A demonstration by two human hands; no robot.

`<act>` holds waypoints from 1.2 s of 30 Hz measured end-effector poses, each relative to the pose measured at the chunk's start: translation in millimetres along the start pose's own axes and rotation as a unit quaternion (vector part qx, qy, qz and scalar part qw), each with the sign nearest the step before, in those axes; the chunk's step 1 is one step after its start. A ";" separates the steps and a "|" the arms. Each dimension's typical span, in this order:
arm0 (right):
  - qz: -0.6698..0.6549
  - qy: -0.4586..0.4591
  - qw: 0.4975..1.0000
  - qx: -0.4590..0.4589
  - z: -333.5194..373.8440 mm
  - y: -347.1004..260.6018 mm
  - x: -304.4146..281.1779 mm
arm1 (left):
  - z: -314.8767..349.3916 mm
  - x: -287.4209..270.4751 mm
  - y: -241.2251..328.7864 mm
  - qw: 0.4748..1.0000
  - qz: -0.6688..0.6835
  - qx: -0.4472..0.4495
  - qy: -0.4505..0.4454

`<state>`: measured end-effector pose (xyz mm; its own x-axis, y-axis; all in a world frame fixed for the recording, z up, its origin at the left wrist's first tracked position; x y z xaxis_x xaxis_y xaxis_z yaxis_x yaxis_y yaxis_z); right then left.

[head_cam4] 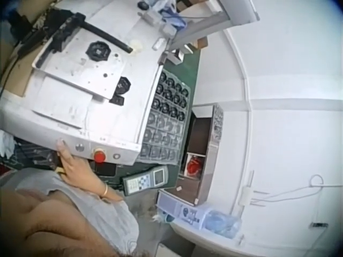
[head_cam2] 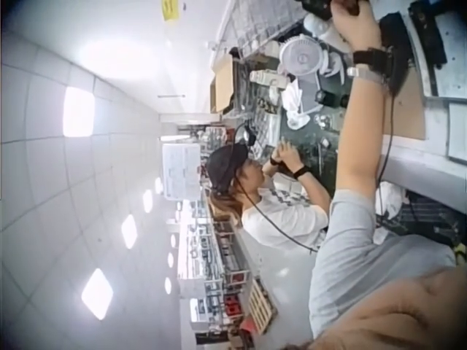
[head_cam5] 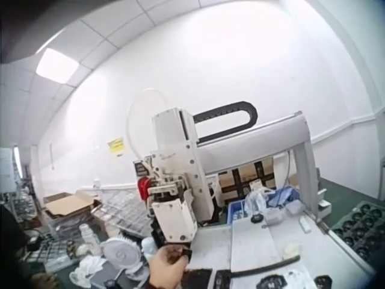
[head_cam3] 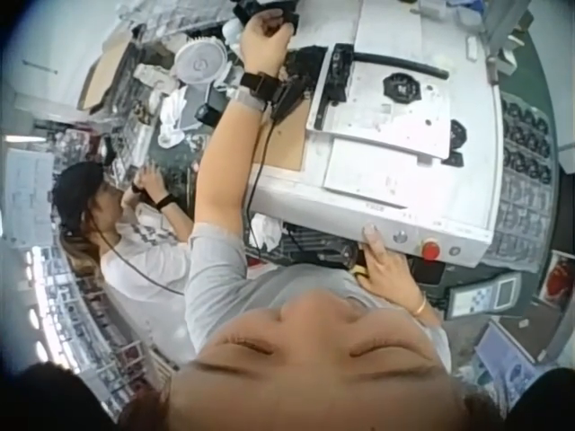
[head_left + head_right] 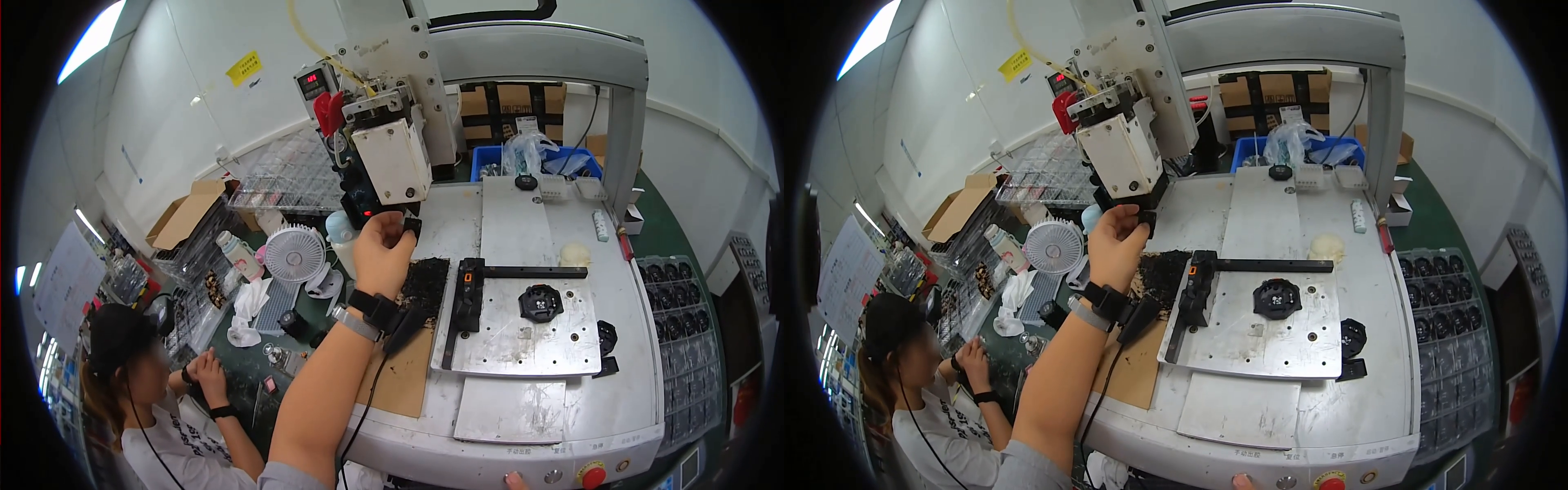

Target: The person trims a small black component with shears, places it into a machine, and presses a button to activate the nozzle. They then use the shears to hold the component under the nozzle again before wiping it with a cloth and setting it down.

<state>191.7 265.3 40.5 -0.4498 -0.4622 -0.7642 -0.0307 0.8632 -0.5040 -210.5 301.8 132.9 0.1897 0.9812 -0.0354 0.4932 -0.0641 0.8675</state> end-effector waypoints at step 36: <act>-0.007 0.022 0.999 -0.029 0.0 3.7 3.1 | 3.6 -1.4 4.3 0.998 0.058 -0.019 -0.011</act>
<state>190.2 267.1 36.3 -0.4873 -0.4662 -0.7384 -0.0877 0.8674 -0.4898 -205.7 299.5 134.9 0.2629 0.9632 0.0557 0.4335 -0.1695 0.8851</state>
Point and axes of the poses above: each hand's wrist, its own z-axis away from the middle knuckle, its own x-axis out of the palm, y = z × x, the point moved 2 cm from there along -z, towards the middle knuckle, and after that the axes turned 14 degrees about y, right-handed, at the moved point
